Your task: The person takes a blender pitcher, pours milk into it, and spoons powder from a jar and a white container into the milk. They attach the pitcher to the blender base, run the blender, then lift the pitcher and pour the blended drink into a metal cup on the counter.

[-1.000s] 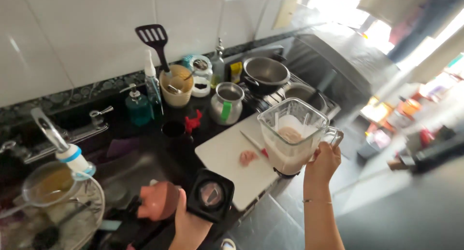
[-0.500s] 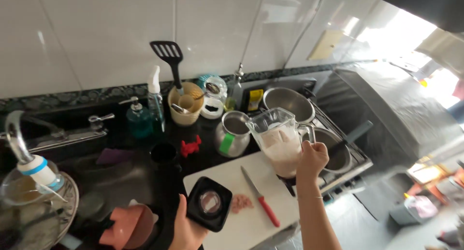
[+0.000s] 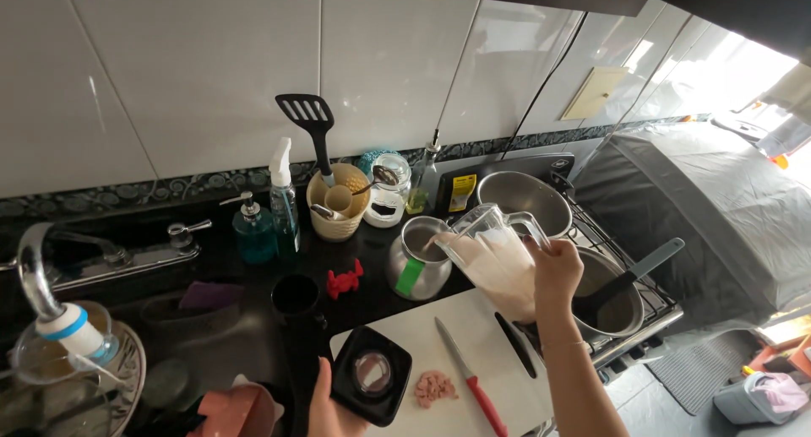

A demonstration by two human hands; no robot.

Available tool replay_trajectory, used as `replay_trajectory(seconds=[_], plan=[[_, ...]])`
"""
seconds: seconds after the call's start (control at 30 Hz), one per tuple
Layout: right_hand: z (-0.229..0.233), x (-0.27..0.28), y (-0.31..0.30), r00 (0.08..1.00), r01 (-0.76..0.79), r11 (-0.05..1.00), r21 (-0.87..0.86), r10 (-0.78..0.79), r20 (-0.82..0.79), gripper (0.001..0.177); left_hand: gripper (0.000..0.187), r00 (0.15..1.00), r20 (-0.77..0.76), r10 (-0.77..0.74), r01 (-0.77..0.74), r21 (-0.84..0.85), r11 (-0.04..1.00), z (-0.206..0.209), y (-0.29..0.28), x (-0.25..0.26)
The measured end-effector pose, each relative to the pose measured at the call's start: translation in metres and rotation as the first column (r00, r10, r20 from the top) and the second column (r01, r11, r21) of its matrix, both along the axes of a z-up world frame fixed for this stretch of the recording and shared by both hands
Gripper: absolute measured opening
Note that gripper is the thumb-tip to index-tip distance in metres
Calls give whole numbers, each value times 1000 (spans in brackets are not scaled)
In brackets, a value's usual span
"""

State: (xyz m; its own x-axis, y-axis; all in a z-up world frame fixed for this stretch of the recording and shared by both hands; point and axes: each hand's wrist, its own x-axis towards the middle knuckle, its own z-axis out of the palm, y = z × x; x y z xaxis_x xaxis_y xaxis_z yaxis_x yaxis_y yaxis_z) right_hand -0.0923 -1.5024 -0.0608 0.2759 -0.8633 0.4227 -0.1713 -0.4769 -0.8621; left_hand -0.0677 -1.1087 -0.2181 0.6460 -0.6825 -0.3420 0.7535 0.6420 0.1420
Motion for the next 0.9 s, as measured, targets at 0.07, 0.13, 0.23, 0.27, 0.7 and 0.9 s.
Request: replay_trajectory(seconds=[0.07,0.13,0.23,0.27,0.7,0.9], plan=[[0,2,-4,1000,-16,1000,-8,16,-6,38,83,1000,19,-7,7,-10,1000,2,0,2],[0,3,-9,999,-33,999,-21,32,-39,37,83,999,38,-28,28,-3,1000,5,1,4],[-2,3,-19,997,-64,998,-22,63,-38,36,84,999,24,-32,31,33,999,7,-2,7],[-2,3,-20,997,-62,998,-21,61,-39,36,84,999,24,-34,33,35,999,5,-3,7],[23,14,-21,986,-140,990,-35,136,-101,36,82,999,-30,-45,48,92,995,0,-3,6],[35,19,-25,963,-197,980,-20,190,-191,41,82,997,-70,-38,43,69,997,-5,5,0]])
